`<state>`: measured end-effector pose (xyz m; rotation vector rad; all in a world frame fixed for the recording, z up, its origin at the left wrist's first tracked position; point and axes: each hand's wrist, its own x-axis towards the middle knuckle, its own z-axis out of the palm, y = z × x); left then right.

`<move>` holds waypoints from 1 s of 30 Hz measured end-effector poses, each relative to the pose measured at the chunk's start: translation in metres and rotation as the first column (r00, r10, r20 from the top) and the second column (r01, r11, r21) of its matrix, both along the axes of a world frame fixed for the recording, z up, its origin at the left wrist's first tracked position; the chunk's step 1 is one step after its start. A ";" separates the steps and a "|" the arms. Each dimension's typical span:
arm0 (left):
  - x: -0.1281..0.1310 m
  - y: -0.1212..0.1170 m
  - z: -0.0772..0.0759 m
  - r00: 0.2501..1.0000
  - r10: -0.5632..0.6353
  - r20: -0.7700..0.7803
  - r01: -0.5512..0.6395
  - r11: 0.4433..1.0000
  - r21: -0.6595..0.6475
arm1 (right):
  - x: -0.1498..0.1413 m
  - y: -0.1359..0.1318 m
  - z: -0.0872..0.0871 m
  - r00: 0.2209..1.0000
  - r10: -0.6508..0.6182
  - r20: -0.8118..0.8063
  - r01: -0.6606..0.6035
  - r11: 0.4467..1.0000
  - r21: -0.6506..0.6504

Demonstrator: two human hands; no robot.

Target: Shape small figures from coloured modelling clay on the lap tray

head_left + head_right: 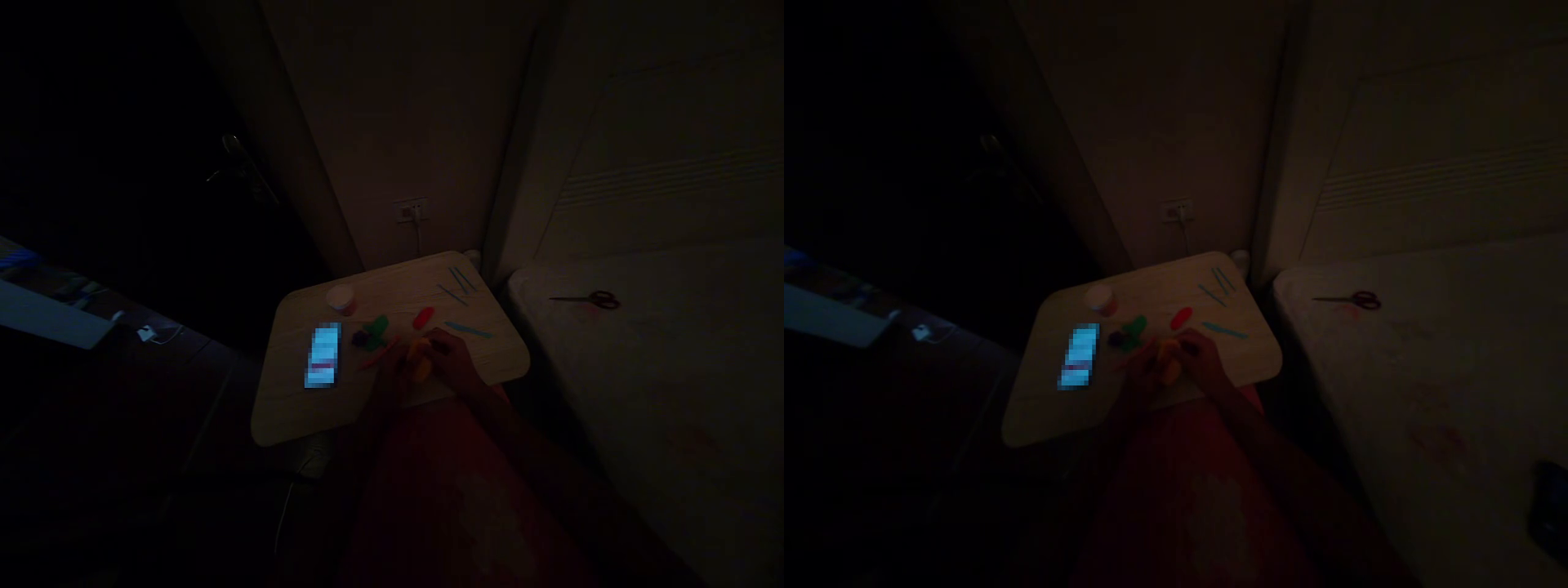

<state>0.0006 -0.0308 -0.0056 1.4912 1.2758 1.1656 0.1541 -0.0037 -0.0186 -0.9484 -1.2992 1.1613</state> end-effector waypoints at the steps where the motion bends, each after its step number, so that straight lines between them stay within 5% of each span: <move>1: 0.001 0.000 0.000 1.000 0.001 -0.008 -0.001 1.000 0.023 | 0.001 0.000 0.000 0.999 -0.037 -0.005 0.037 0.999 -0.027; 5: 0.001 0.001 -0.001 1.000 0.026 -0.018 -0.026 1.000 0.001 | 0.004 0.002 -0.002 0.991 -0.125 -0.046 0.118 0.984 -0.131; 10: -0.006 0.006 0.000 0.965 0.236 0.115 -0.225 0.969 -0.101 | 0.004 0.001 -0.006 0.995 -0.064 -0.079 0.054 0.991 -0.126; 15: -0.007 0.006 0.000 0.959 0.224 0.174 -0.208 0.972 -0.106 | 0.002 -0.001 -0.003 0.998 0.067 0.004 -0.066 0.995 -0.072; 30: -0.010 0.008 -0.010 0.935 0.308 0.173 -0.283 0.947 -0.154 | 0.004 -0.002 -0.002 0.997 0.044 -0.064 -0.053 0.989 -0.137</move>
